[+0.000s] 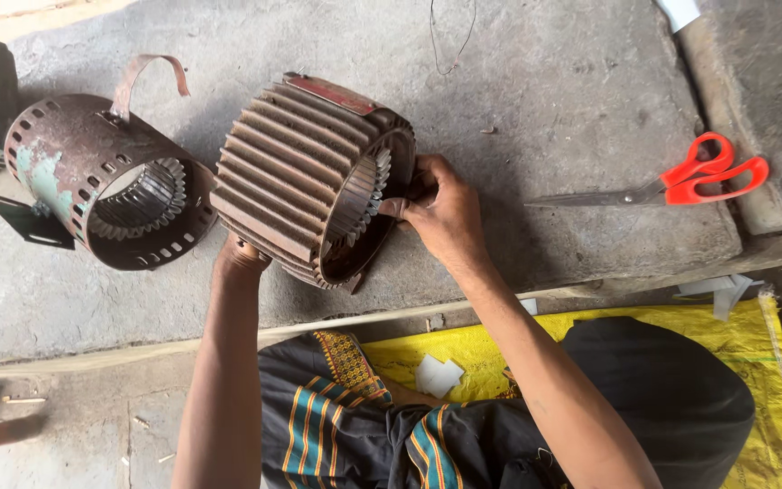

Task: The person prepares white insulation strips by folding and cutting them, then inserts these strips into the slots of an electric motor stator.

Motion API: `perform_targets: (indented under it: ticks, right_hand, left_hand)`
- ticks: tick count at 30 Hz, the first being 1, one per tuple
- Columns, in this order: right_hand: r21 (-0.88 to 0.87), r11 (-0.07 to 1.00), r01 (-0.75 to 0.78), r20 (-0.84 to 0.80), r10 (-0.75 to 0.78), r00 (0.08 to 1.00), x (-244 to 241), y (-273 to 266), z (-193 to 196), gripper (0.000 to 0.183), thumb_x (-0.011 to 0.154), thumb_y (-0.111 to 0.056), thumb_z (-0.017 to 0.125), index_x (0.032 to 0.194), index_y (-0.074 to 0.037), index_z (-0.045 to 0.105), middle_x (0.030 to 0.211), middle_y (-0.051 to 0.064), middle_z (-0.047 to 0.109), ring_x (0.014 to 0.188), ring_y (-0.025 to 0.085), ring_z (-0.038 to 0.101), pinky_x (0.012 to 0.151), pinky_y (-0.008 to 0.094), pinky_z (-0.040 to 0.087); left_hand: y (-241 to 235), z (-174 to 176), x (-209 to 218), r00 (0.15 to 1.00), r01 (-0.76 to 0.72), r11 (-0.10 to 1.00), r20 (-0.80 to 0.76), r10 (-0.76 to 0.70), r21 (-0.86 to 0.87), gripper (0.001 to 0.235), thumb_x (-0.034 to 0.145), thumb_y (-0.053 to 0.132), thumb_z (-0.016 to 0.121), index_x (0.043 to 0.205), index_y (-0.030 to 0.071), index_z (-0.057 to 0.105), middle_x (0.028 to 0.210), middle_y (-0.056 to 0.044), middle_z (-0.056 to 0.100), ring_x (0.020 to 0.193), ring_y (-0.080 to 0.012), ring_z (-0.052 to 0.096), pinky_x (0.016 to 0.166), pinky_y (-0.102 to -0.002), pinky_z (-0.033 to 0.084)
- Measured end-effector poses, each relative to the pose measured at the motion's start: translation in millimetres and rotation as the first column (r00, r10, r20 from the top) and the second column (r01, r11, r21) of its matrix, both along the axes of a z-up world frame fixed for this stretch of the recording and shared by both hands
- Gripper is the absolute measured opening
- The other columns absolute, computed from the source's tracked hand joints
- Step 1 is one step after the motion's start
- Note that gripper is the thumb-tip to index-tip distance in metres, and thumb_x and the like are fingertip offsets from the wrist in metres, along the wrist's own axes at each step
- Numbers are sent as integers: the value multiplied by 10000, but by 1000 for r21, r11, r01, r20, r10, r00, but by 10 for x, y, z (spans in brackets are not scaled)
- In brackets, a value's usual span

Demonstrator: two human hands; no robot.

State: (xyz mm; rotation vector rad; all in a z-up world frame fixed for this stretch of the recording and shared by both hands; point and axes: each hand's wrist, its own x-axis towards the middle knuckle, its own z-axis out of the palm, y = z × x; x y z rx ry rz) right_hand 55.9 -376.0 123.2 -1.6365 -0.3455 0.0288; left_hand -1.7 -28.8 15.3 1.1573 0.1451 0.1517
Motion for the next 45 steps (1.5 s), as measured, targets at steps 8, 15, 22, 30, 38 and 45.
perform_targets:
  ticks: [8, 15, 22, 30, 38, 45]
  right_hand:
    - [77, 997, -21, -122, 31, 992, -17, 5, -29, 437, 770, -133, 895, 1120, -44, 649, 895, 54, 740, 769, 113, 748, 624, 275, 639]
    - [63, 997, -36, -134, 44, 990, -11, -1, 4, 423, 779, -120, 890, 1107, -38, 636, 894, 48, 741, 756, 107, 750, 605, 260, 657]
    - [-36, 997, 71, -42, -72, 997, -67, 101, 24, 448, 781, -140, 905, 1110, -33, 619, 845, 25, 762, 725, 105, 757, 584, 250, 660]
    - [26, 1000, -7, -115, 9, 993, -47, 26, 32, 469, 781, -124, 882, 1154, -41, 610, 902, 56, 737, 776, 122, 767, 621, 280, 637]
    - [88, 996, -33, -159, 47, 986, -54, -5, 36, 465, 800, -77, 872, 1182, -24, 613, 928, 66, 728, 794, 112, 747, 649, 275, 689]
    - [-64, 995, 83, 22, -82, 996, -73, 126, 10, 438, 802, -151, 915, 1102, -35, 618, 911, 48, 762, 772, 120, 748, 643, 291, 643]
  left_hand:
    - [207, -270, -32, 999, 29, 998, -21, -31, -63, 441, 924, 273, 815, 1260, 16, 692, 1154, -91, 760, 979, -155, 733, 783, -320, 629]
    - [253, -395, -66, 999, 50, 992, 13, -49, -118, 421, 938, 260, 803, 1266, 20, 693, 1159, -88, 761, 977, -150, 733, 775, -319, 629]
    - [254, -425, -97, 996, 85, 983, 41, -80, -165, 402, 951, 246, 790, 1272, 25, 693, 1164, -85, 762, 976, -146, 734, 767, -318, 629]
    - [190, -300, -86, 995, 97, 973, 20, -95, -209, 402, 966, 270, 823, 1249, 6, 714, 1111, -124, 765, 914, -185, 742, 702, -328, 625]
    - [276, -374, -111, 999, -12, 966, -37, 23, 256, 503, 879, 314, 878, 1258, 34, 701, 1137, -110, 737, 930, -152, 666, 703, -329, 562]
    - [190, -482, -140, 1000, -20, 996, -1, 20, 83, 570, 894, 398, 791, 1308, 29, 661, 1216, -137, 693, 1028, -198, 633, 797, -371, 535]
